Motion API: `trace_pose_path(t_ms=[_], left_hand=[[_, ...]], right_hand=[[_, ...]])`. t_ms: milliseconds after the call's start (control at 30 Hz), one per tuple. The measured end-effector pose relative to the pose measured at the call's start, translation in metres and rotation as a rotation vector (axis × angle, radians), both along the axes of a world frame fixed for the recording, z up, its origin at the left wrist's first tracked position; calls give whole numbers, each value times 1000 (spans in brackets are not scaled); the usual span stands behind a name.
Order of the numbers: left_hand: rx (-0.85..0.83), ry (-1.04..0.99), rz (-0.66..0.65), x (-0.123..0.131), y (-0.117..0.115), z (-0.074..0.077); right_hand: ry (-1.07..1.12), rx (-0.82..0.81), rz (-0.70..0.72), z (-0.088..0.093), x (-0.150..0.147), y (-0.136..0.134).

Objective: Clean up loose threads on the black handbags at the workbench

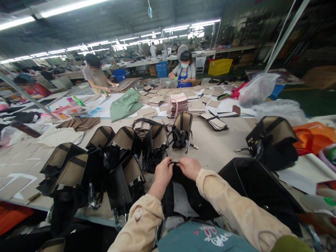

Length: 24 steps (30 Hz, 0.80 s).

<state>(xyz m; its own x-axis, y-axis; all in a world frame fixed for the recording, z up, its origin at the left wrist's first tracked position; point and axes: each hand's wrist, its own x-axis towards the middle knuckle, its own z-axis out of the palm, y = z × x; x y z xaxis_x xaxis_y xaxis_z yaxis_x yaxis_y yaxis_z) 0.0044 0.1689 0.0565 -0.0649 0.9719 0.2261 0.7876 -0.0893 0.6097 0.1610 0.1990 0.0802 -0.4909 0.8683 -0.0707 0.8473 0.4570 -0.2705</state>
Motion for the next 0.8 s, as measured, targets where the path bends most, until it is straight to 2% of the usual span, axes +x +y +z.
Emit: trace_pose_path(t_ms=[167,700,800], left_hand=[[91,75,-31,-1,-2,4],[64,204,-82,-2,-1,7],[56,197,-136,-4,-1,8]], right_hand=[[0,-13,0,0,-1,0],[12,2,2,-1,2,-1],[14,8,6,0,3,-1]])
